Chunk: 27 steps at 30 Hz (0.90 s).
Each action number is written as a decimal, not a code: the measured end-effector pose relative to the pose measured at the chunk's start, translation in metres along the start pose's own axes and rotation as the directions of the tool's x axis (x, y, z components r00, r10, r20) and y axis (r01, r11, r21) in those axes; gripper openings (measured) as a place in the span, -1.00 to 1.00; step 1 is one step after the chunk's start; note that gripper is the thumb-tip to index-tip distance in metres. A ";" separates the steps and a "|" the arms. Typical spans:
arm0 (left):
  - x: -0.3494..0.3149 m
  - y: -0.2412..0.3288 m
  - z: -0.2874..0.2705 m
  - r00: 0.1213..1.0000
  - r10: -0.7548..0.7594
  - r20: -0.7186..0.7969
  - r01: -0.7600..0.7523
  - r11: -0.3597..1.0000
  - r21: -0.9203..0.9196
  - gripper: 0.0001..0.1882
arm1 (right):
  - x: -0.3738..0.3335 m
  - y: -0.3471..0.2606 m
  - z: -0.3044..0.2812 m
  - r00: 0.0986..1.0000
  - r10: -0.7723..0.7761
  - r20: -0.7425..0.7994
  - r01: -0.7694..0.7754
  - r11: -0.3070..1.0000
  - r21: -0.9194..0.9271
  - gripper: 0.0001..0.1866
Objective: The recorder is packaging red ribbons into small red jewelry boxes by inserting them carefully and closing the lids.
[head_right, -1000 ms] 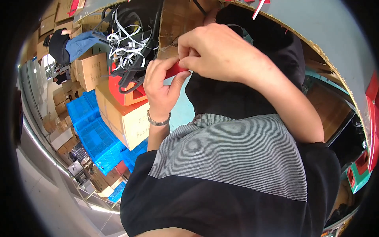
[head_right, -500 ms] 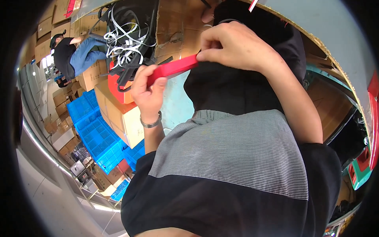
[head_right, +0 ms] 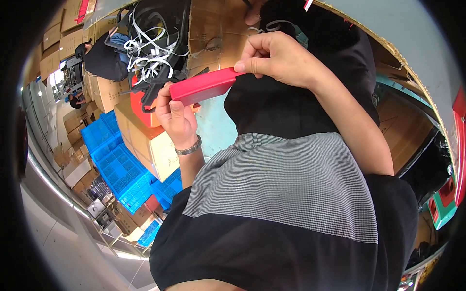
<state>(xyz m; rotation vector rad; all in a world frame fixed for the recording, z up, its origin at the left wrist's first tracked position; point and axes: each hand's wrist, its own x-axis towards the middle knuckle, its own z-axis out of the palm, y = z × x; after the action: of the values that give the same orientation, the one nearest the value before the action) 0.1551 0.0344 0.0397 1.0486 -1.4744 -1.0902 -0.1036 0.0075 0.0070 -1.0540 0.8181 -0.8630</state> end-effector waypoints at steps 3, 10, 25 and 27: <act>-0.003 -0.003 0.000 1.000 -0.008 -0.024 0.008 0.999 -0.037 -0.55 | 0.001 0.003 0.001 1.000 -0.002 -0.004 0.002 1.000 -0.020 -0.79; -0.008 -0.014 0.004 0.998 -0.042 -0.051 0.030 0.977 -0.213 -0.59 | 0.001 0.000 0.005 1.000 0.026 -0.018 -0.027 0.999 -0.029 -0.83; 0.019 0.008 0.052 0.951 0.121 0.284 -0.248 0.849 0.466 -0.59 | 0.000 -0.055 0.015 0.981 -0.176 0.083 0.192 0.800 -0.568 -0.80; 0.022 0.008 0.053 0.951 0.141 0.274 -0.266 0.827 0.495 -0.60 | -0.005 -0.054 0.012 0.980 -0.197 0.016 0.170 0.796 -0.580 -0.82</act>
<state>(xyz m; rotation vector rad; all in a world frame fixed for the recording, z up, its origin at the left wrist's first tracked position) 0.0990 0.0217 0.0462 1.1219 -2.0990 -0.6714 -0.1053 0.0026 0.0625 -1.6838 1.0657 -0.8171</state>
